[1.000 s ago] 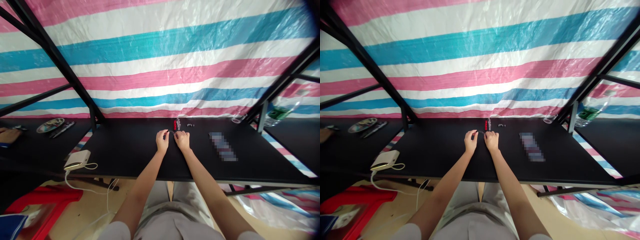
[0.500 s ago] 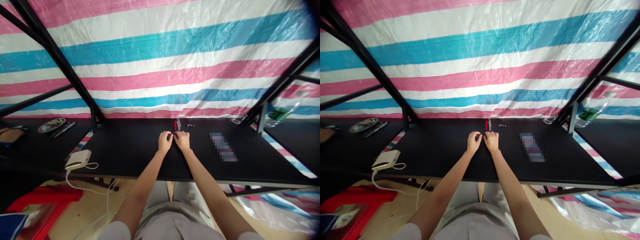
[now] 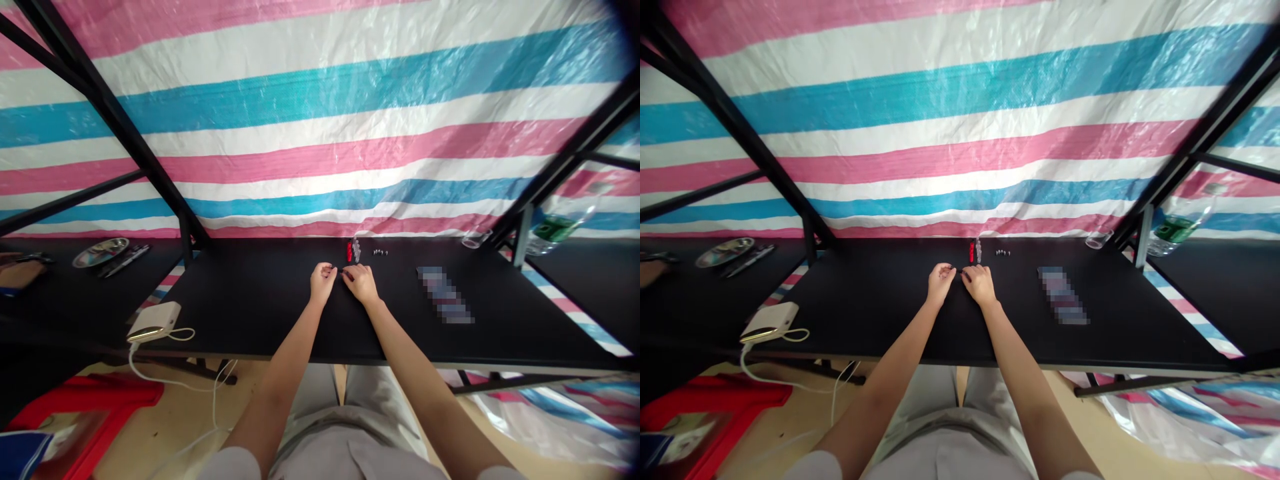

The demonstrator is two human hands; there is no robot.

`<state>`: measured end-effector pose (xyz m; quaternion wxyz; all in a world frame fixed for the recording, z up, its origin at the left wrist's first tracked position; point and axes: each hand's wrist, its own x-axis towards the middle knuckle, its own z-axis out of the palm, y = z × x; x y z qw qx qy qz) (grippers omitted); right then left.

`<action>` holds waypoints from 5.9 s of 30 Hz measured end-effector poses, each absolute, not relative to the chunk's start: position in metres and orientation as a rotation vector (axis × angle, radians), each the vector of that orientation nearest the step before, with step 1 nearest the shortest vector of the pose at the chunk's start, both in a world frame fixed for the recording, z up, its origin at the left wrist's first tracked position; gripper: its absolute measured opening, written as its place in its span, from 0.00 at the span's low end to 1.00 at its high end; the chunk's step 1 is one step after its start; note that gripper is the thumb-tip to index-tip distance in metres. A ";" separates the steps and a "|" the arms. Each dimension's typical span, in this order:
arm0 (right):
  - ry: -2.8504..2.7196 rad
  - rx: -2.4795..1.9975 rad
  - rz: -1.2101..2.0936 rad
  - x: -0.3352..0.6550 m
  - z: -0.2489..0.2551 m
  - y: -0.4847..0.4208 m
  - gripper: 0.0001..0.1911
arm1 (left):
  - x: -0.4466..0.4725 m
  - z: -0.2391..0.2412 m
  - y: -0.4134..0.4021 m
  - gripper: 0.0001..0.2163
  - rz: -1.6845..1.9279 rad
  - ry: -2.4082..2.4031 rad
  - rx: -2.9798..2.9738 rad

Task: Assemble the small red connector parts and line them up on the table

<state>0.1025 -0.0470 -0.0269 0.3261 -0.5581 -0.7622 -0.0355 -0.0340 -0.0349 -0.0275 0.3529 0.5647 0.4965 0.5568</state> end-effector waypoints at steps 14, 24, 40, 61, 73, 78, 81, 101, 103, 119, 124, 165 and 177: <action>-2.017 -1.390 -0.069 0.104 -0.028 -0.045 0.12 | -0.033 -0.032 -0.035 0.09 1.295 1.269 1.597; -1.976 -1.458 0.006 0.104 -0.027 -0.046 0.13 | -0.035 -0.031 -0.036 0.10 1.389 1.320 1.473; -1.922 -1.536 0.012 0.104 -0.028 -0.048 0.13 | -0.090 0.002 -0.002 0.06 1.271 1.658 1.364; -1.933 -1.562 0.011 0.103 -0.029 -0.047 0.14 | -0.115 -0.008 0.031 0.07 0.756 2.120 1.785; -1.914 -1.559 0.017 0.103 -0.029 -0.045 0.13 | -0.109 -0.006 0.028 0.07 0.771 2.101 1.862; -1.912 -1.564 -0.010 0.104 -0.029 -0.046 0.13 | -0.106 -0.003 0.026 0.07 0.712 2.108 1.937; -1.884 -1.607 -0.034 0.104 -0.029 -0.046 0.13 | -0.107 0.000 0.020 0.09 0.665 2.136 2.056; -1.622 -1.816 -0.091 0.101 -0.038 -0.041 0.16 | -0.020 -0.004 -0.003 0.20 0.928 1.260 2.297; -1.629 -1.826 -0.079 0.101 -0.038 -0.040 0.16 | -0.017 -0.006 0.003 0.18 0.961 1.276 2.281; -1.704 -1.939 -0.005 0.101 -0.030 -0.039 0.17 | -0.025 0.002 -0.012 0.05 1.311 1.497 1.812; -1.741 -1.820 -0.018 0.096 -0.024 -0.047 0.14 | -0.042 0.018 -0.033 0.07 1.456 1.410 1.545; -1.101 -1.147 0.826 0.086 0.058 -0.088 0.14 | -0.048 0.074 -0.085 0.13 1.596 1.224 0.980; -1.085 -1.144 0.834 0.093 0.058 -0.088 0.17 | -0.052 0.072 -0.087 0.15 1.501 1.158 1.075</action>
